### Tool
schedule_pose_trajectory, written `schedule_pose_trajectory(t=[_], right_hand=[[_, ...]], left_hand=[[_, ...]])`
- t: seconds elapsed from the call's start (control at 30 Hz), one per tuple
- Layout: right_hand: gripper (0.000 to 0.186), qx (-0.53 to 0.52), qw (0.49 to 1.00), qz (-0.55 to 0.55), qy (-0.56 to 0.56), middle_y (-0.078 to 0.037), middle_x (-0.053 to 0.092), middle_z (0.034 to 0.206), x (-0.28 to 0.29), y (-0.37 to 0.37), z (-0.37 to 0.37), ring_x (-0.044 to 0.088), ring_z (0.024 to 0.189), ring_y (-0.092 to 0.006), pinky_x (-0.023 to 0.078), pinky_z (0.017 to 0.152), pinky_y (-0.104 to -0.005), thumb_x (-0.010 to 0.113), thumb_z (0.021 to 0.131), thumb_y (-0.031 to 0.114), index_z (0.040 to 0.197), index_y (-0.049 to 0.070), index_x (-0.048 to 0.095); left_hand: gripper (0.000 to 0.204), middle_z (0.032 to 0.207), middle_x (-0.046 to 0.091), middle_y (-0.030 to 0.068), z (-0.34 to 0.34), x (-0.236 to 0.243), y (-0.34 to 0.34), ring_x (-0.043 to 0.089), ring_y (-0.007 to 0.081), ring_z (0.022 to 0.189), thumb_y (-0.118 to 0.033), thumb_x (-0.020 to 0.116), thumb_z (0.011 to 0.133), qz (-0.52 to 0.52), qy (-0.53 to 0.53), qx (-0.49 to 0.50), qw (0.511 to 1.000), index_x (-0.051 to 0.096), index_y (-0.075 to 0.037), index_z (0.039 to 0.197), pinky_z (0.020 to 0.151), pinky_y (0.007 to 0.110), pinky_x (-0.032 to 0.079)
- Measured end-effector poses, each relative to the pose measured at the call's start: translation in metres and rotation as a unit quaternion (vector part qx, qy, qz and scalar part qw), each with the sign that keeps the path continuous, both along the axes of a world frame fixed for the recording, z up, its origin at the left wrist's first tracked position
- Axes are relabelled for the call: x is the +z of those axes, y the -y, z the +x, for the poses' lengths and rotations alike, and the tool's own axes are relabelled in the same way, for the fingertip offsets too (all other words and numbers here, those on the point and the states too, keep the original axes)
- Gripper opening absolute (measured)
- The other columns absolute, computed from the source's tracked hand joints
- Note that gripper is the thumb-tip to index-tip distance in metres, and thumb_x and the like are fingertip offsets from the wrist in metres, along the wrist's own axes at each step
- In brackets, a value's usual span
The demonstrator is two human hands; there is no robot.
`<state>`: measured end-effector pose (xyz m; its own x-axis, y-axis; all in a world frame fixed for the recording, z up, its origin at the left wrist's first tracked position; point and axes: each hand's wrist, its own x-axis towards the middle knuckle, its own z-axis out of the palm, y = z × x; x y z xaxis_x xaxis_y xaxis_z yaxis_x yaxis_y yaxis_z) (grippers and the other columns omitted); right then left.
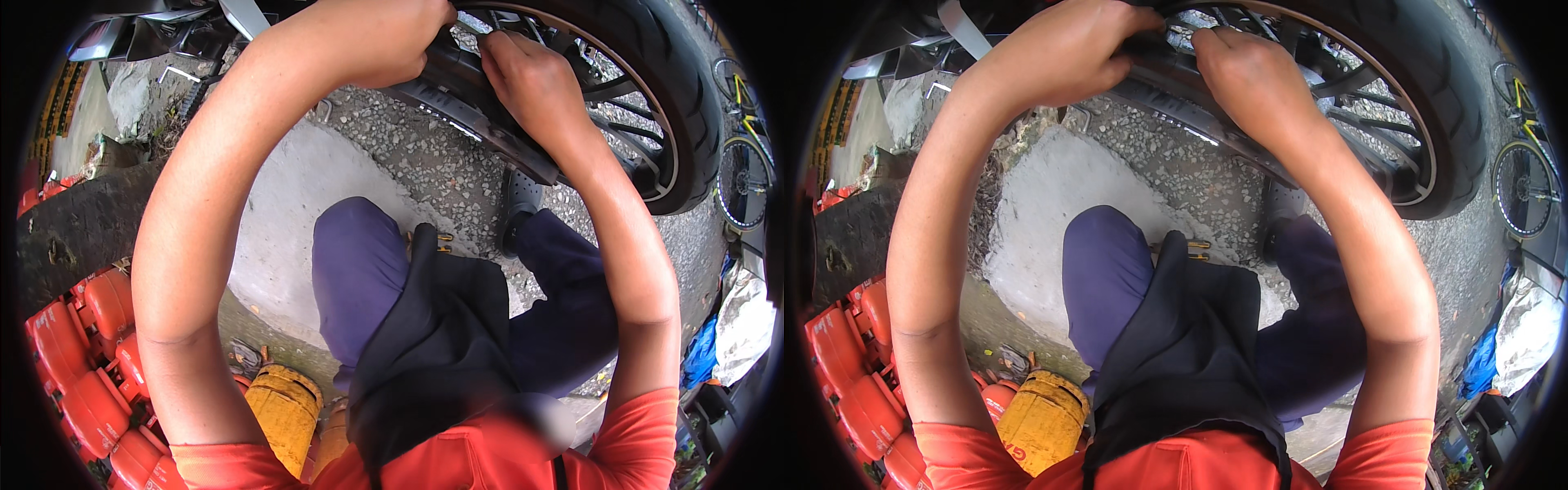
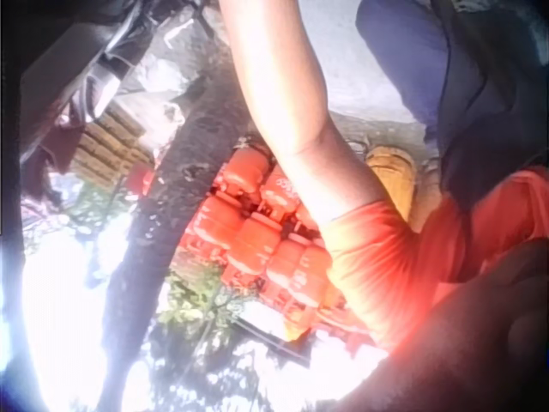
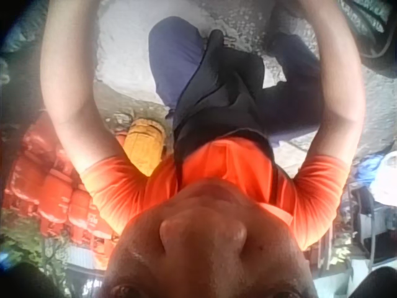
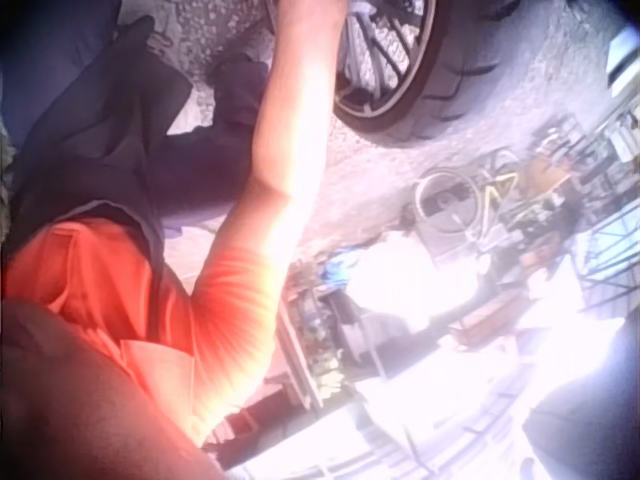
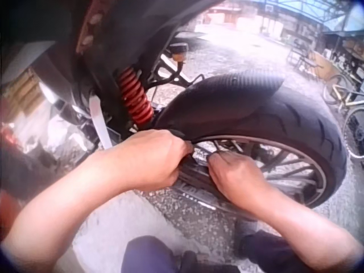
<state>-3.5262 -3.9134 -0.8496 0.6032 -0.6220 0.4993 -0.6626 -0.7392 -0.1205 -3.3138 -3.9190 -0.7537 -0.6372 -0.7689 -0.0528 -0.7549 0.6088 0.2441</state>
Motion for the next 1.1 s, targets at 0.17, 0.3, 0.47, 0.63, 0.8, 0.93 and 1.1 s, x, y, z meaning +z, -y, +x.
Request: schedule_pose_trajectory(t=[0.17, 0.3, 0.47, 0.63, 0.8, 0.93, 1.1], right_hand=[[0.011, -0.006, 1.000, 0.007, -0.023, -0.014, 0.065, 0.082, 0.001, -0.002, 0.003, 0.068, 0.077, -0.0331, 0.055, 0.066, -0.0429, 0.063, 0.084, 0.006, 0.093, 0.002, 0.060], [0.011, -0.004, 0.999, 0.000, -0.040, -0.015, 0.066, 0.083, 0.003, 0.000, 0.000, 0.068, 0.078, -0.0331, 0.055, 0.067, -0.0431, 0.063, 0.083, 0.005, 0.093, 0.002, 0.059], [0.010, 0.005, 0.999, 0.015, -0.052, -0.015, 0.066, 0.083, 0.007, 0.000, 0.003, 0.068, 0.078, -0.0336, 0.056, 0.067, -0.0434, 0.061, 0.083, 0.004, 0.093, 0.002, 0.059], [0.011, 0.017, 0.998, 0.014, -0.063, -0.015, 0.066, 0.084, 0.010, 0.001, 0.003, 0.069, 0.080, -0.0337, 0.055, 0.067, -0.0437, 0.061, 0.082, 0.003, 0.093, 0.002, 0.059], [0.012, 0.028, 0.998, 0.045, -0.035, -0.015, 0.066, 0.085, 0.009, 0.004, 0.000, 0.067, 0.080, -0.0372, 0.053, 0.067, -0.0454, 0.067, 0.088, 0.008, 0.097, 0.005, 0.059], [0.013, 0.012, 0.995, 0.096, -0.002, -0.015, 0.068, 0.090, 0.007, 0.007, -0.001, 0.067, 0.083, -0.0368, 0.053, 0.070, -0.0434, 0.066, 0.090, 0.010, 0.101, 0.005, 0.063], [0.012, -0.007, 0.990, 0.133, 0.050, -0.017, 0.068, 0.091, 0.003, 0.010, -0.003, 0.067, 0.083, -0.0370, 0.053, 0.070, -0.0414, 0.065, 0.092, 0.012, 0.103, 0.005, 0.064]], left_hand=[[0.020, 0.082, 0.068, 0.0278, 0.003, -0.005, 0.000, 0.068, 0.0435, 0.084, -0.005, 0.058, 0.075, -0.021, -0.008, 0.002, 1.000, 0.070, 0.004, 0.088, 0.076, 0.050, 0.054], [0.018, 0.081, 0.068, 0.0278, -0.001, -0.008, 0.002, 0.068, 0.0437, 0.084, -0.004, 0.058, 0.075, -0.008, 0.001, 0.017, 1.000, 0.070, 0.004, 0.086, 0.076, 0.050, 0.054], [0.018, 0.081, 0.068, 0.0279, 0.000, -0.009, 0.003, 0.068, 0.0434, 0.084, -0.004, 0.058, 0.075, -0.005, 0.016, 0.026, 1.000, 0.070, 0.004, 0.085, 0.076, 0.050, 0.054], [0.018, 0.083, 0.068, 0.0278, -0.002, -0.005, 0.000, 0.068, 0.0427, 0.085, -0.003, 0.058, 0.075, -0.007, 0.006, 0.025, 1.000, 0.070, 0.005, 0.087, 0.078, 0.049, 0.054], [0.019, 0.084, 0.069, 0.0275, -0.001, 0.004, -0.006, 0.068, 0.0425, 0.086, -0.003, 0.058, 0.076, -0.002, -0.017, 0.015, 1.000, 0.071, 0.004, 0.088, 0.079, 0.048, 0.054], [0.019, 0.084, 0.069, 0.0274, 0.000, 0.000, -0.006, 0.068, 0.0424, 0.087, -0.003, 0.057, 0.076, -0.016, -0.016, 0.017, 1.000, 0.071, 0.004, 0.088, 0.079, 0.048, 0.054], [0.019, 0.084, 0.069, 0.0271, -0.001, 0.000, -0.006, 0.068, 0.0426, 0.087, -0.004, 0.058, 0.076, -0.018, -0.015, 0.019, 1.000, 0.071, 0.004, 0.087, 0.079, 0.049, 0.055]])
